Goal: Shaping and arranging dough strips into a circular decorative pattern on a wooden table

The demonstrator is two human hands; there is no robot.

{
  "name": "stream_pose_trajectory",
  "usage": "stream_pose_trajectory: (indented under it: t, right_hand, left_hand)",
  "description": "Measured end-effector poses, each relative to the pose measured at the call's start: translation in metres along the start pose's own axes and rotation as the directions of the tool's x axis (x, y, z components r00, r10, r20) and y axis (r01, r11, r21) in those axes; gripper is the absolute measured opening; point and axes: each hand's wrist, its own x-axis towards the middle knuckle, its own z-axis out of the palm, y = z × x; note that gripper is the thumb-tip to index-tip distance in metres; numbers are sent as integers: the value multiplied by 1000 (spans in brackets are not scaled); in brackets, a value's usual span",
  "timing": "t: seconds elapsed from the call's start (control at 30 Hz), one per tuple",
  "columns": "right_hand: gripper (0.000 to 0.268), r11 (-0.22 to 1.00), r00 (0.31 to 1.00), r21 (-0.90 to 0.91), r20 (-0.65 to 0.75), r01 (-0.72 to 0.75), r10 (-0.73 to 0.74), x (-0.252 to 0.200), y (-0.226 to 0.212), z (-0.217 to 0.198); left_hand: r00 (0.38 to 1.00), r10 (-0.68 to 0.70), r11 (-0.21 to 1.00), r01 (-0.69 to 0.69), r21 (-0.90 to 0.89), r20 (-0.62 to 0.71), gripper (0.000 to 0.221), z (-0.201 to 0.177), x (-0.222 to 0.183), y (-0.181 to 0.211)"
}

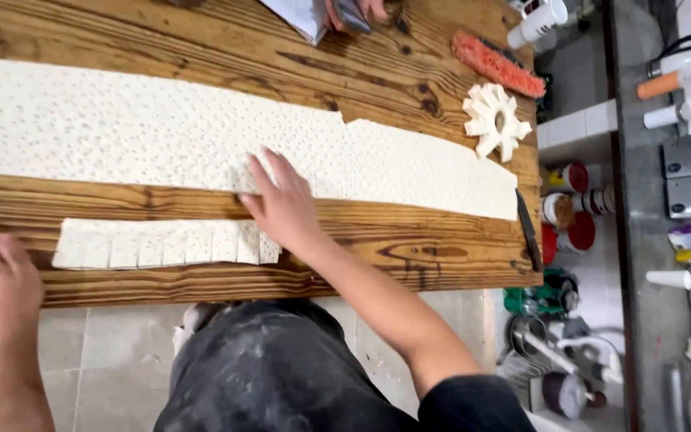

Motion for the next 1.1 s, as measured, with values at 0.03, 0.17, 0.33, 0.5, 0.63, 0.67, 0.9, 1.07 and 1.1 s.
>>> stream_pose_trajectory:
  t: [0.03,0.17,0.33,0.5,0.63,0.67,0.9,1.07,1.1]
  right_hand:
    - [66,988,988,13,-3,-153,153,-23,10,13]
    - [75,878,876,3,66,-478,477,-91,34,92]
    - [73,785,862,356,189,-507,471,-84,6,102]
    - [66,630,862,654,69,-419,501,-75,54,157]
    - [87,335,807,804,275,-491,523,-74,46,133]
    - [98,216,801,857,309,-469,513,-72,48,132]
    - [60,133,854,895,349,-426,385,-91,71,65]
    - [49,401,873,783,476,-476,106,-85,131,68]
    - [49,394,859,771,499,-501,115,-79,129,70]
  left_hand:
    - [986,168,970,-166,177,-1,48,3,1,-5]
    - [918,-3,981,-73,177,396,55,-18,-3,77]
    - [1000,-3,998,1,58,29,70,26,-15,62]
    - [818,-397,861,489,-140,416,100,12,22,55]
    - [719,-242,905,409,-115,652,70,-33,20,92]
    - [720,-199,898,405,-170,665,63,-30,21,82]
    - [519,-45,488,757,-435,853,45,-96,15,106]
    - [192,-136,812,584,-2,972,37,-53,42,89]
    - [167,-140,803,596,14,976,37,-40,44,84]
